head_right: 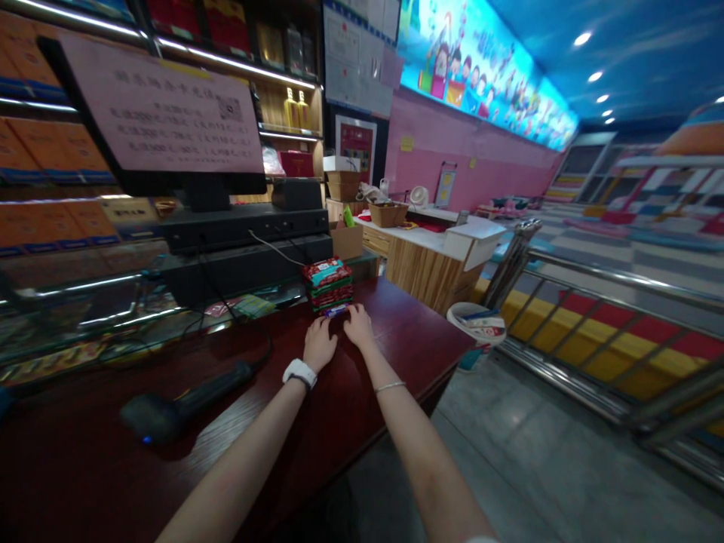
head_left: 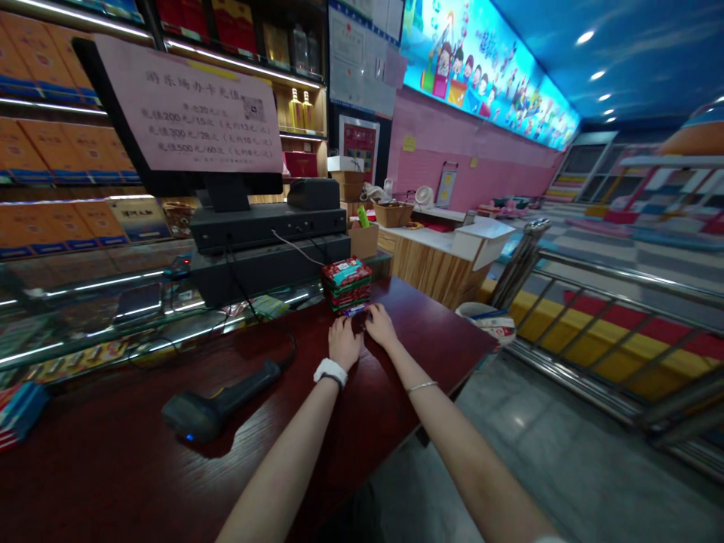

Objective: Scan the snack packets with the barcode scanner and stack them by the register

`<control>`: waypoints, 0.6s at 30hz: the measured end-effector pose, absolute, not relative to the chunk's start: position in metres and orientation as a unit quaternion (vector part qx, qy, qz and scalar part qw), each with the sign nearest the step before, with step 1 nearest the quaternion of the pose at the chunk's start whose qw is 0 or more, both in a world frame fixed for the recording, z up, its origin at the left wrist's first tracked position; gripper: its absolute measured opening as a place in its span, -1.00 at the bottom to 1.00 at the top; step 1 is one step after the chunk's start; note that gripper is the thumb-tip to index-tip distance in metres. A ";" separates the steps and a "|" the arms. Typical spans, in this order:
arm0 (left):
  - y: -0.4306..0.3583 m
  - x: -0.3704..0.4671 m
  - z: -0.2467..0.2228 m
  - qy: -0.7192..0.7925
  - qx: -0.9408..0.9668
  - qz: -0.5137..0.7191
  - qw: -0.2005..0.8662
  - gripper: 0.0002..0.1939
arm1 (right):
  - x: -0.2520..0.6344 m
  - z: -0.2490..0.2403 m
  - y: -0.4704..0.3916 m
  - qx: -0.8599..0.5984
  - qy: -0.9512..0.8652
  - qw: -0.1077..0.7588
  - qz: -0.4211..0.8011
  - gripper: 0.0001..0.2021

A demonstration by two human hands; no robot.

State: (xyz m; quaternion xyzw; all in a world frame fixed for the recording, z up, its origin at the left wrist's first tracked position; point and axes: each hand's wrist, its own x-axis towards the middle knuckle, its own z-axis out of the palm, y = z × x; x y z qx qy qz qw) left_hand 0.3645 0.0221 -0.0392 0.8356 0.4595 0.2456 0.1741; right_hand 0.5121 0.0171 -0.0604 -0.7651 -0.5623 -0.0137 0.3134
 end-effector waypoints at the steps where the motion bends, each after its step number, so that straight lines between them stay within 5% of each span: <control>1: 0.022 0.364 -0.039 0.455 0.838 0.246 0.174 -0.52 | 0.512 -0.060 0.017 -0.764 -0.564 0.313 -0.014 -0.64; 18: 0.027 0.366 -0.039 0.467 0.835 0.234 0.174 -0.46 | 0.514 -0.066 0.019 -0.744 -0.586 0.321 -0.017 -0.56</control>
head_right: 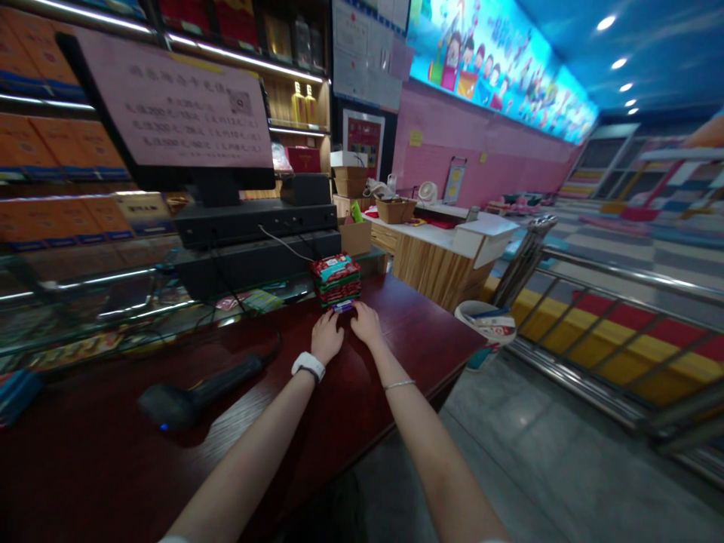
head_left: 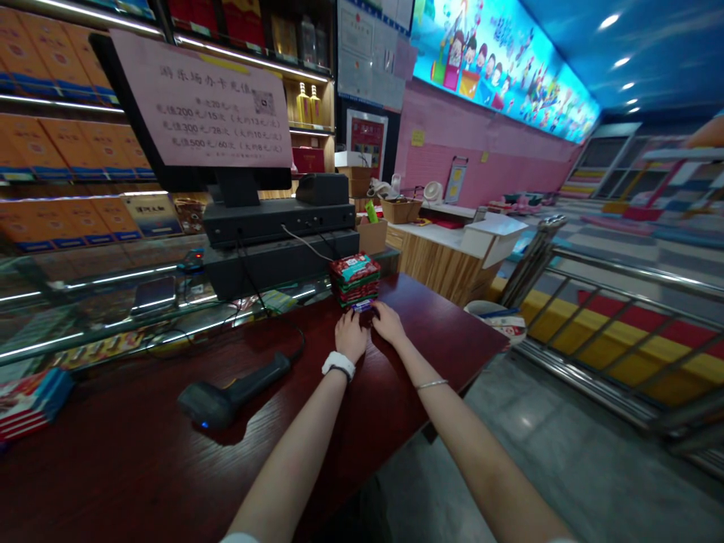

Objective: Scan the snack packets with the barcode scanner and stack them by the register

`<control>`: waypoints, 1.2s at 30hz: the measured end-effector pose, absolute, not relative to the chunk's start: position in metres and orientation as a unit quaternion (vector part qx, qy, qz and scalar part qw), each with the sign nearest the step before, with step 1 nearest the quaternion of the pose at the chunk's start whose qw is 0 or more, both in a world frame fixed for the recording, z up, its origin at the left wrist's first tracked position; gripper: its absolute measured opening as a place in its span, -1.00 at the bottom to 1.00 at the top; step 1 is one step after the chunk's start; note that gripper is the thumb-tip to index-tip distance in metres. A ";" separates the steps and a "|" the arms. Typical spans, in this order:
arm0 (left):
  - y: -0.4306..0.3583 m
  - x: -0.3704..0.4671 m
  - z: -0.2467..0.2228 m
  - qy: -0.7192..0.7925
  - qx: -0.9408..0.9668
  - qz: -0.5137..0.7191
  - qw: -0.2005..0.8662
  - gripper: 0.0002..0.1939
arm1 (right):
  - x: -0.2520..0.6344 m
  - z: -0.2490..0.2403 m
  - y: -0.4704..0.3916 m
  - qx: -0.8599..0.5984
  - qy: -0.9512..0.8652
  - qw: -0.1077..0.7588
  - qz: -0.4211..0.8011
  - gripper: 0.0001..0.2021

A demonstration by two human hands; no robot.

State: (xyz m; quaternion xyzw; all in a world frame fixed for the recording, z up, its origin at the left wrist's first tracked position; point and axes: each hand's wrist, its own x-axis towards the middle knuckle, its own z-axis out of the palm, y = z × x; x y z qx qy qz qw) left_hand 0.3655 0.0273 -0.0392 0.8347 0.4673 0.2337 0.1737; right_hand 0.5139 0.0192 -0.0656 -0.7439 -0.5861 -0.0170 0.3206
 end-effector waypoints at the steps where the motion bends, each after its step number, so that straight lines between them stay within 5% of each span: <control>1: 0.029 0.365 -0.039 0.466 0.835 0.233 0.175 -0.46 | 0.514 -0.065 0.019 -0.745 -0.586 0.319 -0.017 -0.56; 19: 0.013 0.346 -0.034 0.454 0.852 0.218 0.140 -0.36 | 0.503 -0.058 0.015 -0.749 -0.568 0.329 -0.088 -0.42; 36: -0.028 0.194 0.032 0.444 0.851 0.280 -0.026 -0.36 | 0.363 0.012 -0.017 -0.619 -0.697 0.313 -0.181 -0.43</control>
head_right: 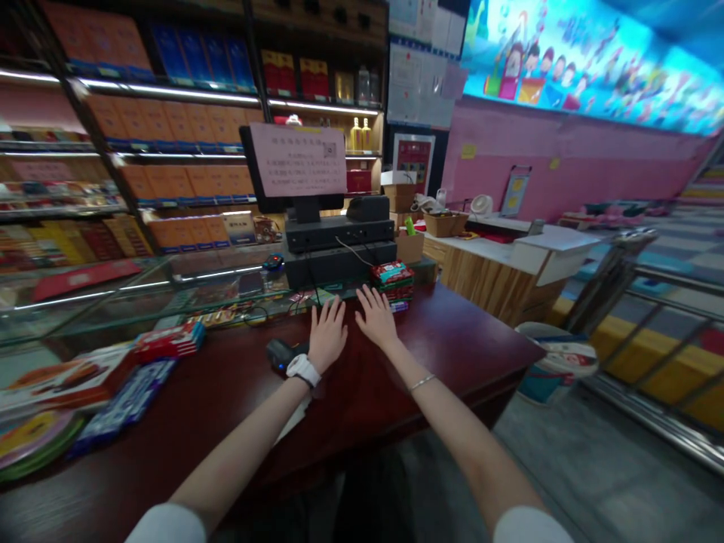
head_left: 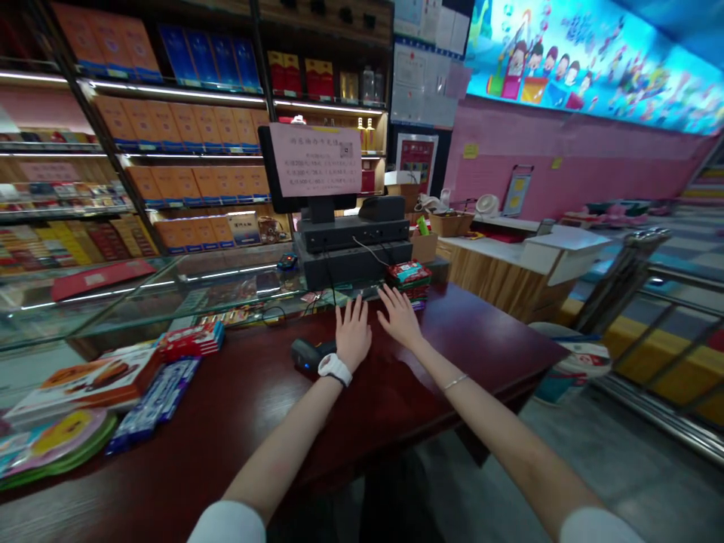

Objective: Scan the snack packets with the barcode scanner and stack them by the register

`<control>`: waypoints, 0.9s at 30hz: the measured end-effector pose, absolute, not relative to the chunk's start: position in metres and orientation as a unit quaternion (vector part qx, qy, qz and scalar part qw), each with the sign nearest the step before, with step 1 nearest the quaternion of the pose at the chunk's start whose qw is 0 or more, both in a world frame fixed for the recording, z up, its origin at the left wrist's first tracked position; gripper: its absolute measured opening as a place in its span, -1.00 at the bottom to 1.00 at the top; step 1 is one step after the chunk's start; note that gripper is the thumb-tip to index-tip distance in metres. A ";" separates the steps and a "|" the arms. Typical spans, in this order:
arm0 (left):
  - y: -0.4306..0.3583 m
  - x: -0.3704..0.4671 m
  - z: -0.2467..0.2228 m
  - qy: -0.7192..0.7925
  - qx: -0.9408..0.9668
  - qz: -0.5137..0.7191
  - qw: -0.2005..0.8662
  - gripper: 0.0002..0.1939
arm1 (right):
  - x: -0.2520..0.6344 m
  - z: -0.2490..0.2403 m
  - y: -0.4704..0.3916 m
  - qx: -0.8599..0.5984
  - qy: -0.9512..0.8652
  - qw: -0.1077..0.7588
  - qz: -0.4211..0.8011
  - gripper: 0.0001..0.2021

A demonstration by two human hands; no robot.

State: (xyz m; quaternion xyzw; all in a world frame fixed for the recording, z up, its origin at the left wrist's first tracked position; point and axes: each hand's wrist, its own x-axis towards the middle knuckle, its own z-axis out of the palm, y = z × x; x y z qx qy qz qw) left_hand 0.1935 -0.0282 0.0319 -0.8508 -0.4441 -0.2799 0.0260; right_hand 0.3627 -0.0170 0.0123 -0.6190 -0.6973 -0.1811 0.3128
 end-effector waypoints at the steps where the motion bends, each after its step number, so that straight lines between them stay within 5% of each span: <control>1: -0.031 0.181 0.033 -0.457 -0.844 -0.278 0.048 -0.38 | 0.351 0.016 -0.019 -0.611 -0.706 0.309 -0.181 -0.43; 8: -0.055 0.084 0.029 -0.509 -0.811 -0.254 0.138 -0.42 | 0.278 0.030 -0.035 -0.554 -0.766 0.283 -0.163 -0.45; 27: -0.080 -0.101 0.008 -0.647 -0.713 -0.210 0.169 -0.47 | 0.089 0.028 -0.039 -0.378 -0.868 0.319 -0.052 -0.45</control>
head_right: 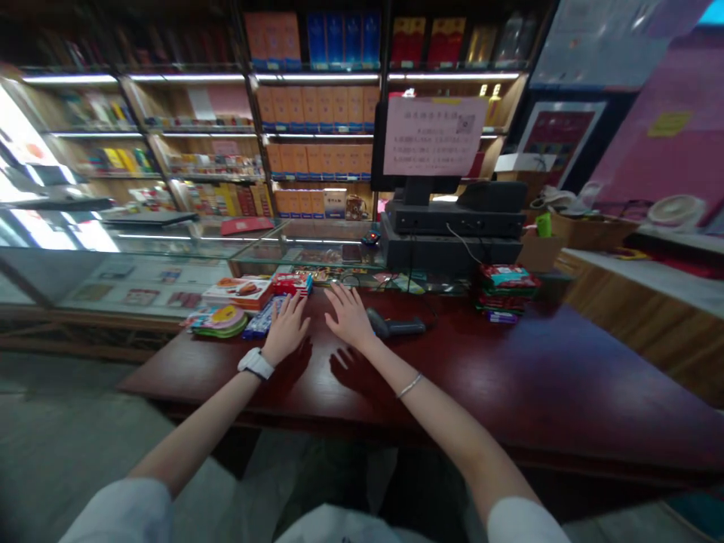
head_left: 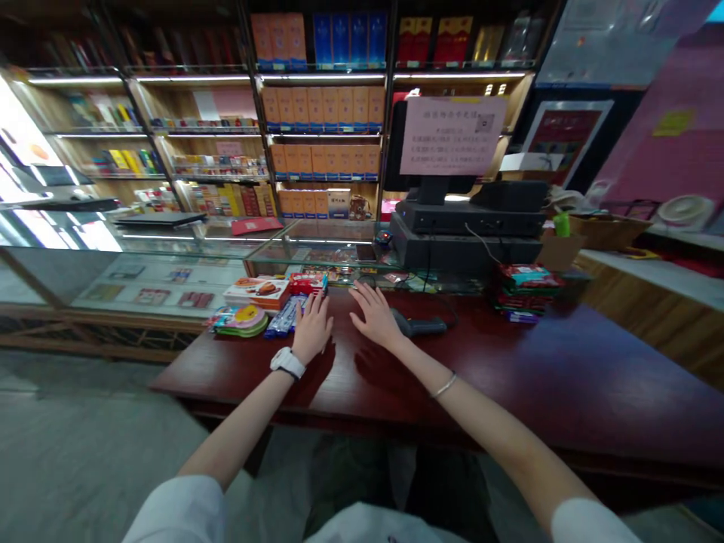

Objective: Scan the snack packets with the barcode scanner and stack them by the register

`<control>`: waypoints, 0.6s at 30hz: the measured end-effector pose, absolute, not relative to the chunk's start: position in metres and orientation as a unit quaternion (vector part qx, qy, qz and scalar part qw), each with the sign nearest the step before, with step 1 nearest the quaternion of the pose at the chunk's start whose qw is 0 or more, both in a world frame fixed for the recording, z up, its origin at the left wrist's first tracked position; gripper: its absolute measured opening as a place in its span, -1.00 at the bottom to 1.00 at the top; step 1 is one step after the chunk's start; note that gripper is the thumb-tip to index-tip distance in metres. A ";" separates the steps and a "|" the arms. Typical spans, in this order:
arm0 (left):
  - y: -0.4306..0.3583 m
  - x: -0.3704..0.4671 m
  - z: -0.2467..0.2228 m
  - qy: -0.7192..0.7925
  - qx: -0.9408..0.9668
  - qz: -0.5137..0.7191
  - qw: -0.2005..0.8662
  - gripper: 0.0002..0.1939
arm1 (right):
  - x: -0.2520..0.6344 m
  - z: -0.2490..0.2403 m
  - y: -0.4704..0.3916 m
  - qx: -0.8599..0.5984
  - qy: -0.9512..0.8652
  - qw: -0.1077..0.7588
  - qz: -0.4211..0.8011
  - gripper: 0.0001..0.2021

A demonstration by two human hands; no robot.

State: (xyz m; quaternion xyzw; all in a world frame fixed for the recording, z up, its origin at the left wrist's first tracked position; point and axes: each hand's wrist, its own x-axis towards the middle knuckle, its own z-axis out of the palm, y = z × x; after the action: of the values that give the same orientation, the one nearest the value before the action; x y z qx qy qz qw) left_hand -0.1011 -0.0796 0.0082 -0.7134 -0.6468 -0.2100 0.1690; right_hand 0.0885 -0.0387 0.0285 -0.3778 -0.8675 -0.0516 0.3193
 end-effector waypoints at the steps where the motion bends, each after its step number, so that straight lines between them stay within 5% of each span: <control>1: -0.080 -0.108 0.006 -0.654 -0.707 -0.209 0.167 -0.47 | 0.081 0.026 -0.037 -0.370 -0.870 0.322 -0.046 -0.45; 18: -0.087 -0.133 -0.026 -0.744 -0.628 -0.181 0.137 -0.44 | -0.016 -0.024 0.008 -0.359 -0.903 0.224 0.075 -0.41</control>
State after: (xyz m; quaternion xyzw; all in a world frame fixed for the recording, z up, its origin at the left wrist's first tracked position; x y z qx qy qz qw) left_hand -0.1326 -0.0872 -0.0262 -0.6283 -0.7441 -0.1810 0.1371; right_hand -0.0156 0.0084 -0.0238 -0.3588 -0.9030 0.0755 0.2238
